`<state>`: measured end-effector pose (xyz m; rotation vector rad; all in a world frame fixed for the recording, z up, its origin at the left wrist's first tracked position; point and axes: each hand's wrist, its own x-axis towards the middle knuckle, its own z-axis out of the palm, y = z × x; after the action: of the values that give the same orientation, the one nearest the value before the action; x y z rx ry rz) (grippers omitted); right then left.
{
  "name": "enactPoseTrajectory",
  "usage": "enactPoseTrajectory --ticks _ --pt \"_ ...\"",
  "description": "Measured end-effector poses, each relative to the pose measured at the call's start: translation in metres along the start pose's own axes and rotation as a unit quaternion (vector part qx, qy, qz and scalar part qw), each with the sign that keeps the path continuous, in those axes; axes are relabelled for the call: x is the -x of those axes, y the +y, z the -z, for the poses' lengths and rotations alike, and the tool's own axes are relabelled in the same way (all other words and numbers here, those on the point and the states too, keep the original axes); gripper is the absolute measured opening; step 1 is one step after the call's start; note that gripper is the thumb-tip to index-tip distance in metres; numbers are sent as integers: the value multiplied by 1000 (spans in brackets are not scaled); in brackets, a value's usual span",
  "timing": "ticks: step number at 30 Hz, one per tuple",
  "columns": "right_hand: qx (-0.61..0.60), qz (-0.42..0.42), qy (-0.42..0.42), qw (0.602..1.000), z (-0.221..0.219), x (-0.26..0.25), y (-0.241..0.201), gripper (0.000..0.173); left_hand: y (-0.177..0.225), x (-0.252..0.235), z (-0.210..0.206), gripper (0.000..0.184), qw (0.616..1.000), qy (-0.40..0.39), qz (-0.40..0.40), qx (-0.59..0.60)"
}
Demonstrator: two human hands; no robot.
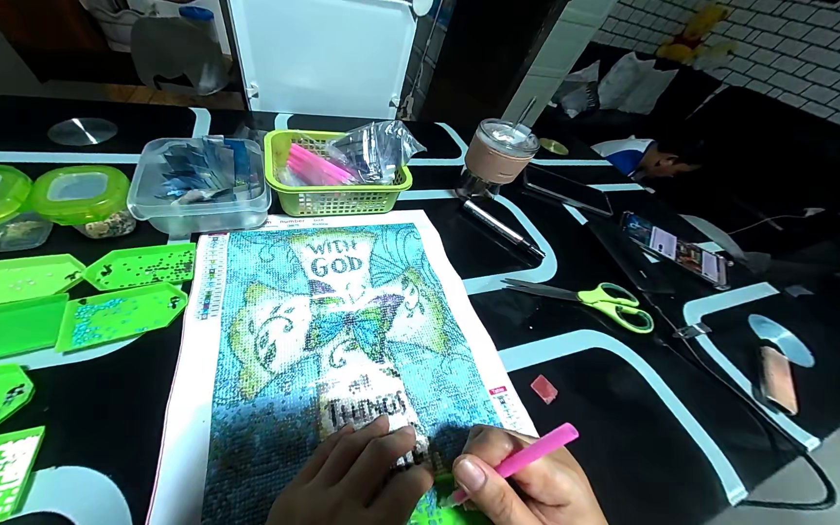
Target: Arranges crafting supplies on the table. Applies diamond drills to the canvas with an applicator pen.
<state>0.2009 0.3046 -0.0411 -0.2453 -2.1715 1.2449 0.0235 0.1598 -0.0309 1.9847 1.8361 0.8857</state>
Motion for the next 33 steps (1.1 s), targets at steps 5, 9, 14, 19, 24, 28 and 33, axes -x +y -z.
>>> enactPoseTrajectory --ticks 5,9,14,19,24,28,33 --pt "-95 -100 84 987 14 -11 1 23 1 -1 3 40 1000 -16 8 5" --pt "-44 -98 124 986 31 -24 19 26 1 -2 4 41 1000 -28 4 1" --pt "11 -67 120 991 28 -23 30 26 1 -1 5 42 999 -32 8 12" --pt "21 -61 119 991 29 -22 30 27 1 -1 5 42 999 -33 9 11" --pt "30 -57 117 991 27 -22 30 26 1 -1 5 43 999 -35 9 6" --pt "59 -44 111 991 27 -22 30 27 2 -1 6 42 999 -35 10 5" --pt "136 -9 96 986 26 -21 30 31 2 -1 5 42 999 -34 8 3"
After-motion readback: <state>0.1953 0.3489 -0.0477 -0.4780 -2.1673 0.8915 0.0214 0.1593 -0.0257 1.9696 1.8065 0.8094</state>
